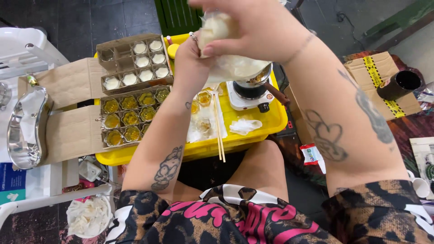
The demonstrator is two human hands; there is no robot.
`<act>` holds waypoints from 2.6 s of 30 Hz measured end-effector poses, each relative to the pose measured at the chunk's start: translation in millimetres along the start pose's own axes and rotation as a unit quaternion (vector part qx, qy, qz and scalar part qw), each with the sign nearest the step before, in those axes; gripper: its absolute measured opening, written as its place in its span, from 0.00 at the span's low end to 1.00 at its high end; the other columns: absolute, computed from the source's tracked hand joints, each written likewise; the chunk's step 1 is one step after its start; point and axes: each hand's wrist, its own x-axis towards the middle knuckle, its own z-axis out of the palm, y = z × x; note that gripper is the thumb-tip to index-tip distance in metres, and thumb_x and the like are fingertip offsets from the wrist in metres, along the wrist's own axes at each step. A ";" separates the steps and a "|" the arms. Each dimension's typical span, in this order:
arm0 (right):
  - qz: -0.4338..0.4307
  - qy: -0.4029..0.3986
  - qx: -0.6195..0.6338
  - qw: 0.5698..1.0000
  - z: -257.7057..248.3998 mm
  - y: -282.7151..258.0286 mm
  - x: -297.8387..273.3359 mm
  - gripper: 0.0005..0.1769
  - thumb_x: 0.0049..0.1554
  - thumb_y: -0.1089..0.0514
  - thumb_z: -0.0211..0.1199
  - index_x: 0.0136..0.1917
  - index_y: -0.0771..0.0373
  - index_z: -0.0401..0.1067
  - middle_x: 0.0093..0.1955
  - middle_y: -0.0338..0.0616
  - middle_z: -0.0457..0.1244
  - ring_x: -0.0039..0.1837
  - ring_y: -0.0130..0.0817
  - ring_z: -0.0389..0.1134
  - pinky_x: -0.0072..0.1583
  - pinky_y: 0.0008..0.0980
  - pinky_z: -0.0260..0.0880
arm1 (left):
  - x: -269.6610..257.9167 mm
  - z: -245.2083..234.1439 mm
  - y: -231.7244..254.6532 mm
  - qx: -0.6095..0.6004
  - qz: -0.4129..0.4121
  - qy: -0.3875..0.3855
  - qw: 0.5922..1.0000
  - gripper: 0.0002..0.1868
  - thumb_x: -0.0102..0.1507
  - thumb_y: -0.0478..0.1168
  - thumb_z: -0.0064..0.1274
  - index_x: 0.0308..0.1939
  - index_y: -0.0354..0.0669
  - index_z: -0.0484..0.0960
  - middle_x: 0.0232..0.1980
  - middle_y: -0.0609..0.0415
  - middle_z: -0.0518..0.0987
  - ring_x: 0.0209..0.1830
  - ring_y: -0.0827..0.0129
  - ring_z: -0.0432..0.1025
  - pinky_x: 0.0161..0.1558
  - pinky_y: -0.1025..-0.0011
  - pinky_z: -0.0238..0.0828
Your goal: Cleaning the workspace and adding wax flakes from a bag into a melting pot.
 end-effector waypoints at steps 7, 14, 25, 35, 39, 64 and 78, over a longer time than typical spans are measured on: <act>-0.028 -0.001 -0.007 1.000 56.1 26.6 8.2 0.18 0.68 0.41 0.70 0.49 0.57 0.79 0.42 0.41 0.68 0.44 0.41 0.70 0.46 0.38 0.68 | 5.8 1.1 -22.5 0.003 0.011 0.048 0.999 0.14 0.63 0.26 0.63 0.51 0.36 0.80 0.48 0.56 0.85 0.47 0.74 0.80 0.50 0.72 0.80; -0.019 -0.009 0.159 0.987 36.1 17.0 25.4 0.11 0.67 0.50 0.67 0.51 0.60 0.79 0.46 0.43 0.68 0.47 0.39 0.71 0.49 0.35 0.69 | 5.4 -5.8 -19.4 0.024 -0.020 0.080 0.996 0.16 0.61 0.26 0.62 0.52 0.37 0.80 0.48 0.57 0.85 0.46 0.76 0.79 0.47 0.74 0.79; 0.030 -0.028 0.100 0.994 69.1 27.4 18.3 0.04 0.64 0.61 0.66 0.51 0.61 0.79 0.47 0.41 0.71 0.48 0.35 0.74 0.49 0.33 0.73 | 0.0 -6.3 -22.4 -0.021 -0.043 0.041 0.998 0.15 0.62 0.26 0.61 0.52 0.38 0.80 0.47 0.57 0.85 0.43 0.77 0.78 0.45 0.75 0.77; -0.034 0.057 0.062 0.996 72.4 -1.1 33.1 0.02 0.59 0.66 0.64 0.44 0.63 0.73 0.45 0.40 0.67 0.48 0.34 0.74 0.47 0.34 0.73 | -0.1 -11.5 -21.2 0.025 0.007 0.041 0.999 0.15 0.62 0.26 0.63 0.52 0.37 0.80 0.50 0.56 0.85 0.49 0.73 0.79 0.52 0.72 0.78; -0.058 0.078 -0.015 0.995 67.7 -19.6 37.5 0.04 0.60 0.60 0.68 0.48 0.60 0.74 0.46 0.38 0.66 0.51 0.38 0.72 0.51 0.39 0.70 | -6.4 -6.4 -47.8 -0.119 0.035 0.060 0.990 0.15 0.64 0.25 0.61 0.54 0.36 0.79 0.52 0.54 0.84 0.52 0.71 0.78 0.55 0.70 0.76; 0.374 0.088 0.588 0.712 124.9 -125.1 -170.1 0.10 0.63 0.65 0.65 0.58 0.69 0.77 0.54 0.41 0.72 0.54 0.25 0.70 0.58 0.27 0.71 | -185.5 -9.4 4.3 -0.418 0.016 0.103 0.902 0.38 0.70 0.52 0.58 0.77 0.44 0.60 0.75 0.53 0.68 0.76 0.59 0.63 0.78 0.55 0.59; 0.413 0.009 0.710 0.570 99.0 -172.9 -146.4 0.15 0.55 0.67 0.69 0.57 0.66 0.75 0.50 0.41 0.70 0.50 0.29 0.71 0.53 0.31 0.73 | -217.3 -4.5 42.2 -0.410 -0.039 0.174 0.894 0.38 0.66 0.54 0.61 0.74 0.44 0.63 0.71 0.54 0.71 0.71 0.59 0.66 0.71 0.54 0.65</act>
